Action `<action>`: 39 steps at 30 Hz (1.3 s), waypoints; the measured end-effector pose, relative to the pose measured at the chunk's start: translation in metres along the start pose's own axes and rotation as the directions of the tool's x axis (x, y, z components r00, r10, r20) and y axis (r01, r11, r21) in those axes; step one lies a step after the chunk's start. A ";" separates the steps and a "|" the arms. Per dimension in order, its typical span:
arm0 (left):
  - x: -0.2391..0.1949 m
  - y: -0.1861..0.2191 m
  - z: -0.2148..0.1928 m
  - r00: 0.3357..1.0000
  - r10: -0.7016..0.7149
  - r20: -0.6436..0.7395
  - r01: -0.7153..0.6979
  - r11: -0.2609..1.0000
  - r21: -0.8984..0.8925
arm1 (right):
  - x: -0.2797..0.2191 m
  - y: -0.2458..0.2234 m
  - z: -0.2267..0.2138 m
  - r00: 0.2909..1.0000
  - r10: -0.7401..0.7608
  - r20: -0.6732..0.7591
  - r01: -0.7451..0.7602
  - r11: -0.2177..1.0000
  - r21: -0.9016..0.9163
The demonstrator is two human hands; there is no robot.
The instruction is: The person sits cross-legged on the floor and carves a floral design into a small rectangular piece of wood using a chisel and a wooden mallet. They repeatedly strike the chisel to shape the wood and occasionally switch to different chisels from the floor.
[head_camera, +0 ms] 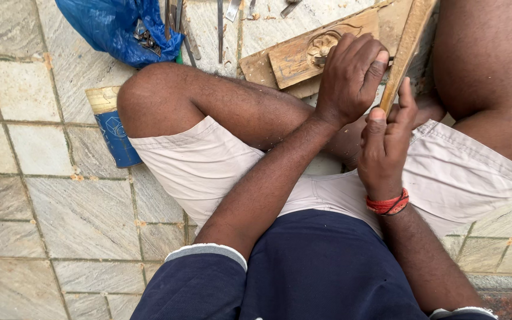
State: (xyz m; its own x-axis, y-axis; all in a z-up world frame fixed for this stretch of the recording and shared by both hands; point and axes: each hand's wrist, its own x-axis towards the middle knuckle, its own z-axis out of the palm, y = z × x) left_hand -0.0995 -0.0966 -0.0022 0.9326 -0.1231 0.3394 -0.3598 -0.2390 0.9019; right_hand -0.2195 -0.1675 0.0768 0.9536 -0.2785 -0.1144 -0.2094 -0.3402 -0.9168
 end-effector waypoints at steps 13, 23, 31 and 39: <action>0.000 -0.011 -0.011 0.974 0.041 0.225 -0.057 0.996 0.067 | -0.004 0.002 0.004 0.999 0.029 -0.040 -0.022 0.984 0.175; 0.033 -0.012 -0.088 0.779 -0.466 0.419 0.267 0.852 0.450 | 0.012 0.023 -0.027 0.992 0.005 -0.128 0.039 0.939 0.341; 0.025 -0.015 -0.112 0.967 -0.228 0.116 0.196 0.952 0.235 | 0.012 0.028 -0.026 0.997 -0.038 -0.066 0.059 0.933 0.356; 0.024 -0.025 -0.103 0.959 -0.218 0.179 0.166 0.950 0.265 | 0.009 0.019 -0.027 0.996 -0.084 0.041 0.067 0.949 0.308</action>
State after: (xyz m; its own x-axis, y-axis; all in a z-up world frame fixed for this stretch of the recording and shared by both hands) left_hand -0.0647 0.0054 0.0109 0.9678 -0.2380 0.0813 -0.1944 -0.5025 0.8424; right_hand -0.2205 -0.2006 0.0682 0.9759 -0.2118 -0.0529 -0.0679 -0.0644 -0.9956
